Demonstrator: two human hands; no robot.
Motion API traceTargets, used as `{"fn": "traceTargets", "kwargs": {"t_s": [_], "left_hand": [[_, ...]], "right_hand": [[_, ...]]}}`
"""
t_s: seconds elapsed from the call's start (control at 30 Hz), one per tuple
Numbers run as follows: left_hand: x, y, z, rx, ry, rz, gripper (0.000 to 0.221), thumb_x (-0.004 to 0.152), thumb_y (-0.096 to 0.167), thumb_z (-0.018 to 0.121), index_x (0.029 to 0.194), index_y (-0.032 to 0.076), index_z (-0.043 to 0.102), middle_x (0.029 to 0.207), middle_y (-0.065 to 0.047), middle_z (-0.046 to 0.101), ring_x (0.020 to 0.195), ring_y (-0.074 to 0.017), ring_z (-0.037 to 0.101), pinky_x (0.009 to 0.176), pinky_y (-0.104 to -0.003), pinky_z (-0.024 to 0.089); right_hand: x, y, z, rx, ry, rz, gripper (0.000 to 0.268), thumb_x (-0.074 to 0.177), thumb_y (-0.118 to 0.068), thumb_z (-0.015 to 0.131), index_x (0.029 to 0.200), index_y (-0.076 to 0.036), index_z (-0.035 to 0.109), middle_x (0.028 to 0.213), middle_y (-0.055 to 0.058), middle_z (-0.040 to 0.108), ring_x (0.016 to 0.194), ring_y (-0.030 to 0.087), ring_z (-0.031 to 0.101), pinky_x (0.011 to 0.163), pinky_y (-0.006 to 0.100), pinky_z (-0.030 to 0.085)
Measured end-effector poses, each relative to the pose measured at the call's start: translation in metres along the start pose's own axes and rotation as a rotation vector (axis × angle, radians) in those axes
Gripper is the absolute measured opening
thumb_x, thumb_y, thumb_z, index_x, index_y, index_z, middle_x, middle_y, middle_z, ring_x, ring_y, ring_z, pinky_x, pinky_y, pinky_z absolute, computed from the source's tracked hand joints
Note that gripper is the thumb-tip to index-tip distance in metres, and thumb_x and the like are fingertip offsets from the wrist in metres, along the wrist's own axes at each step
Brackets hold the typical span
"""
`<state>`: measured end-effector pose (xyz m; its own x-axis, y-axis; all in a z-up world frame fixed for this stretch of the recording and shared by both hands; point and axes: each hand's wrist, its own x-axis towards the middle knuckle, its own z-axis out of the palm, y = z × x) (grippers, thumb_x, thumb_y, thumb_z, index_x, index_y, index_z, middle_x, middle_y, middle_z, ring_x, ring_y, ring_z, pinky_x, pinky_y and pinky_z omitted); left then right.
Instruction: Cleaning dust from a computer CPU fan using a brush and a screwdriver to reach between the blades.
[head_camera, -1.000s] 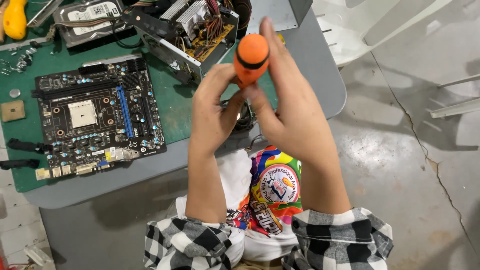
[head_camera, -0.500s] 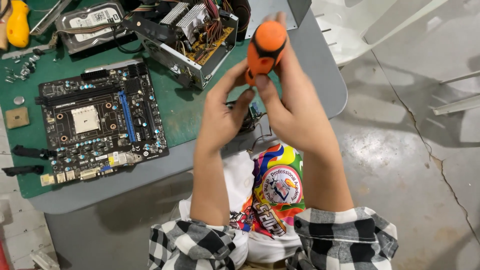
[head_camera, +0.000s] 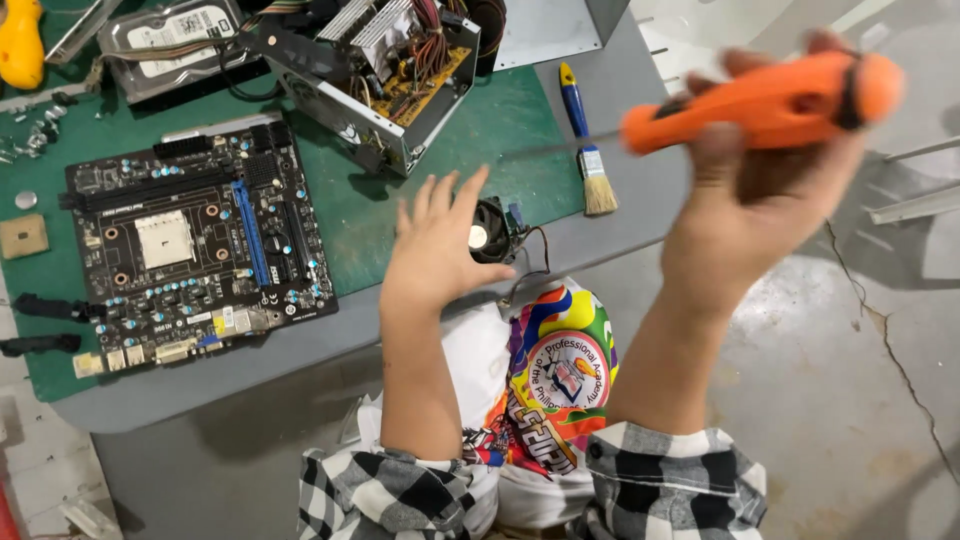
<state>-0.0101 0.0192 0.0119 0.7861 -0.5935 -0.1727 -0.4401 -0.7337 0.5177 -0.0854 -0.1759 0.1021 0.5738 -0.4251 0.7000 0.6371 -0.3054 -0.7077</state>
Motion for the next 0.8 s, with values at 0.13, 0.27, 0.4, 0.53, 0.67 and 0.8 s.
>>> {"fn": "traceTargets", "kwargs": {"t_s": [0.13, 0.27, 0.4, 0.53, 0.67, 0.8], "left_hand": [[0.006, -0.005, 0.023, 0.168, 0.079, -0.096, 0.119, 0.053, 0.067, 0.097, 0.149, 0.021, 0.043, 0.144, -0.013, 0.043, 0.137, -0.0342, 0.039, 0.118, -0.063, 0.024], [0.009, -0.009, 0.031, 0.152, 0.102, -0.089, 0.112, 0.053, 0.047, 0.099, 0.146, 0.018, 0.043, 0.125, -0.009, 0.049, 0.125, -0.0332, 0.049, 0.114, -0.065, 0.034], [0.006, -0.006, 0.014, 0.090, 0.075, -0.081, 0.091, 0.060, 0.042, 0.092, 0.136, 0.015, 0.050, 0.119, -0.009, 0.053, 0.119, -0.0330, 0.054, 0.099, -0.056, 0.051], [-0.005, -0.009, -0.012, -0.091, 0.074, -0.049, 0.087, 0.060, 0.042, 0.089, 0.133, 0.013, 0.052, 0.121, -0.012, 0.057, 0.122, -0.0353, 0.055, 0.097, -0.058, 0.055], [-0.013, -0.007, -0.035, -0.249, 0.140, 0.016, 0.082, 0.068, 0.040, 0.087, 0.135, 0.008, 0.052, 0.122, -0.017, 0.059, 0.125, -0.0393, 0.056, 0.100, -0.058, 0.052], [0.012, -0.025, 0.004, -0.924, 0.404, 0.314, 0.090, 0.067, 0.045, 0.092, 0.139, 0.012, 0.050, 0.128, -0.014, 0.060, 0.122, -0.0340, 0.060, 0.104, -0.049, 0.053]], "right_hand": [[-0.025, 0.056, -0.036, 0.081, 0.300, 0.069, 0.076, 0.109, -0.014, 0.083, 0.159, -0.014, 0.026, 0.150, 0.027, 0.062, 0.138, 0.043, 0.073, 0.124, 0.063, 0.068], [-0.069, 0.084, 0.001, -0.110, 0.506, 0.081, 0.048, 0.105, -0.009, 0.077, 0.135, -0.012, 0.040, 0.119, 0.010, 0.052, 0.107, 0.024, 0.063, 0.094, 0.046, 0.069], [-0.135, 0.121, -0.001, -0.039, 0.768, 0.453, 0.051, 0.097, -0.016, 0.078, 0.129, -0.013, 0.039, 0.109, 0.003, 0.046, 0.097, 0.014, 0.054, 0.089, 0.032, 0.061], [-0.164, 0.109, 0.002, -0.213, 0.535, 0.711, 0.054, 0.086, -0.020, 0.090, 0.122, -0.009, 0.051, 0.105, 0.007, 0.053, 0.096, 0.018, 0.056, 0.083, 0.030, 0.052], [-0.164, 0.113, -0.001, -0.222, 0.493, 0.631, 0.070, 0.083, -0.017, 0.093, 0.135, -0.016, 0.046, 0.112, 0.006, 0.055, 0.103, 0.016, 0.059, 0.096, 0.031, 0.053], [-0.153, 0.105, -0.008, -0.522, 0.356, 0.485, 0.055, 0.086, -0.014, 0.081, 0.132, -0.010, 0.050, 0.120, 0.008, 0.049, 0.110, 0.022, 0.051, 0.099, 0.036, 0.044]]}}
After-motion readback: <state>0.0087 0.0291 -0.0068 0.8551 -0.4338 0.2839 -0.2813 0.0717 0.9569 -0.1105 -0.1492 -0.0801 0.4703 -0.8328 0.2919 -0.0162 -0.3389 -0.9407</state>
